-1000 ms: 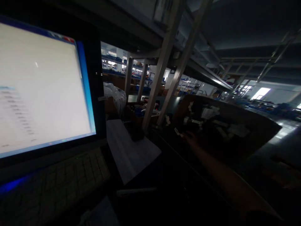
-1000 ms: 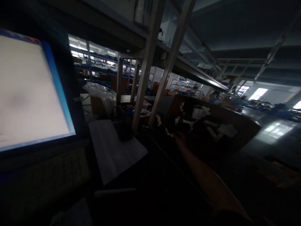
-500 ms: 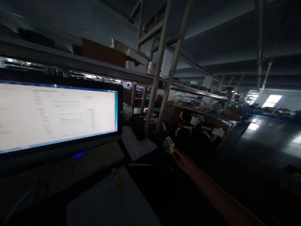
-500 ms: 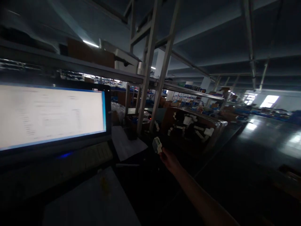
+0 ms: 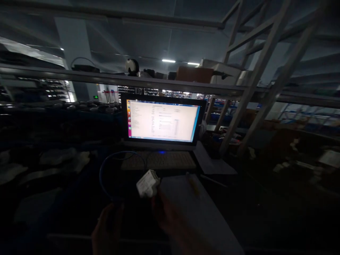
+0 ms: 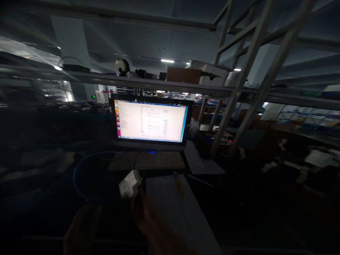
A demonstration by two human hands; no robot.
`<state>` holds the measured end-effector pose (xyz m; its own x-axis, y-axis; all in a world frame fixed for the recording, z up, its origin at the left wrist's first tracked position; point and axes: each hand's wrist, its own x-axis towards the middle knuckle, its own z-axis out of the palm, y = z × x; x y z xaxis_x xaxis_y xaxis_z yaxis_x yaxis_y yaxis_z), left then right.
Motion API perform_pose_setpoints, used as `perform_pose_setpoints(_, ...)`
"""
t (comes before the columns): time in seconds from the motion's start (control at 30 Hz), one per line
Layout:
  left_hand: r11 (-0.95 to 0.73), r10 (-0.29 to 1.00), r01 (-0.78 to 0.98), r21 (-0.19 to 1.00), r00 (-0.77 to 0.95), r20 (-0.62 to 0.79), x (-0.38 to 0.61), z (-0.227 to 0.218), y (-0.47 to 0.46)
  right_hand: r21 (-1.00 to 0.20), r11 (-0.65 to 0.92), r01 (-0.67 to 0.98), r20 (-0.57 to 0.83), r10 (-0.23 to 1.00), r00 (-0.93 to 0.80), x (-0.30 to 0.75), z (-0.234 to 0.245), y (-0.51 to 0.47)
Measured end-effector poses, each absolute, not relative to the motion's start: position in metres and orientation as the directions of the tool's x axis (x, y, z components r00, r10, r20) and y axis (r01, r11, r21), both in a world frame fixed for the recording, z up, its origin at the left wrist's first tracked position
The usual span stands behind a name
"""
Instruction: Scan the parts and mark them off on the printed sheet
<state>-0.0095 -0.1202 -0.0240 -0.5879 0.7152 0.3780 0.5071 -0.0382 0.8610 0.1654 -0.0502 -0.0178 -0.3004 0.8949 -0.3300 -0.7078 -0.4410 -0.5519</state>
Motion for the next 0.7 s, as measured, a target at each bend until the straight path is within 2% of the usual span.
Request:
perform_pose_setpoints(0.13, 0.007, 0.672, 0.479, 0.878, -0.652, 0.351, -0.021, -0.025, -0.116, -0.551, -0.476, -0.686, -0.316, 0.879, -0.356, 0.132, -0.021, -0.048)
perform_pose_setpoints(0.27, -0.046, 0.698, 0.452, 0.891, -0.623, 0.353, -0.02, -0.027, -0.112, -0.529, -0.569, -0.63, -0.506, 0.807, -0.305, 0.141, -0.005, -0.06)
perform_pose_setpoints(0.33, -0.074, 0.702, 0.446, 0.892, -0.612, 0.364, -0.016, -0.029, -0.109, -0.556, -0.602, -0.573, -0.58, 0.775, -0.251, 0.154, 0.004, -0.072)
perform_pose_setpoints(0.43, -0.087, 0.716, 0.439, 0.894, -0.597, 0.363, -0.011, -0.034, -0.105, -0.647, -0.582, -0.494, -0.551, 0.804, -0.226, 0.179, 0.013, -0.091)
perform_pose_setpoints(0.53, -0.075, 0.719, 0.444, 0.893, -0.596, 0.357, -0.008, -0.041, -0.102, -0.832, -0.458, -0.313, -0.408, 0.888, -0.212, 0.204, 0.016, -0.106)
perform_pose_setpoints(0.6, -0.065, 0.719, 0.469, 0.881, -0.589, 0.368, -0.007, -0.044, -0.102, -0.977, -0.191, -0.093, -0.175, 0.972, -0.156, 0.216, 0.016, -0.107)
perform_pose_setpoints(0.63, -0.062, 0.719, 0.488, 0.871, -0.583, 0.378, -0.007, -0.045, -0.102, -0.999, 0.001, 0.045, -0.005, 0.99, -0.139, 0.22, 0.015, -0.104)
perform_pose_setpoints(0.67, -0.058, 0.72, 0.508, 0.86, -0.575, 0.388, -0.007, -0.046, -0.101, -0.962, 0.199, 0.185, 0.174, 0.974, -0.145, 0.223, 0.014, -0.099)
perform_pose_setpoints(0.7, -0.054, 0.719, 0.525, 0.85, -0.57, 0.397, -0.007, -0.046, -0.101, -0.876, 0.371, 0.308, 0.329, 0.927, -0.181, 0.224, 0.012, -0.092)
